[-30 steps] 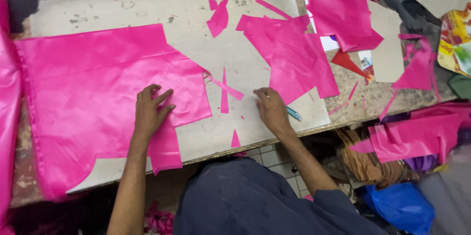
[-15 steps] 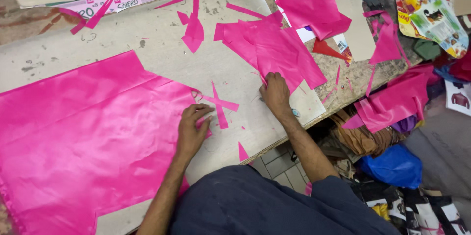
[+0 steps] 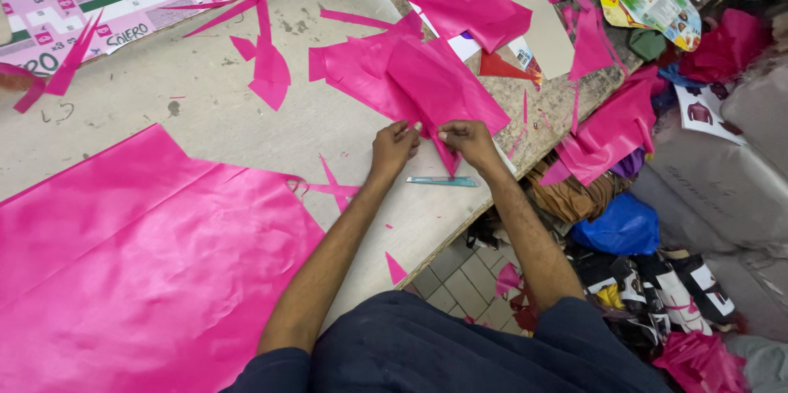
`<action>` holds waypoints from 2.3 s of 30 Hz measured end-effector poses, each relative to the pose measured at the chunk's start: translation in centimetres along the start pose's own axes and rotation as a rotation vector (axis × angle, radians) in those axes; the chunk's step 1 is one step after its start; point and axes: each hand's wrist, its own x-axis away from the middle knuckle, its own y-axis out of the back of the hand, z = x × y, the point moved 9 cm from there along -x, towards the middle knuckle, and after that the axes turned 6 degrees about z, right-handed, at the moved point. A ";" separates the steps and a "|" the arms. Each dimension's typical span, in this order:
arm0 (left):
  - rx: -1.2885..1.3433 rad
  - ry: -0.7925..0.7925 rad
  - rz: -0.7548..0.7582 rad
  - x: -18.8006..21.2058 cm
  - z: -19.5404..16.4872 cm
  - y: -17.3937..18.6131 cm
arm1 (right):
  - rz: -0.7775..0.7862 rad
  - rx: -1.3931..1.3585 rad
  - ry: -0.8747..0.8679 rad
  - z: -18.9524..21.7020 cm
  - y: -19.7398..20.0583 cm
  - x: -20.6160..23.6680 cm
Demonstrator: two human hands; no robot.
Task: The person cuts a large sheet of pink fabric into multiple pieces using a utility knife on a worktable. They repeatedly position the fabric, cut along edges, and set aside the cut pieces. The workspace contains scattered fabric scraps and tools.
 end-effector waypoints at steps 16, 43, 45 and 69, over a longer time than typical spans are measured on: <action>0.352 0.013 0.191 -0.4 1.7 -1.6 | -0.141 0.936 0.658 8.2 -4.3 11.0; -0.166 -0.161 -0.405 1.3 1.5 -1.6 | -0.304 -0.328 0.304 -6.3 20.3 -3.8; -0.225 -0.111 -0.439 1.2 1.8 -1.5 | -0.278 -0.316 0.239 -7.4 21.3 -3.9; -0.297 -0.158 -0.731 5.5 -3.6 -1.9 | 0.298 0.448 0.854 9.3 7.4 -2.8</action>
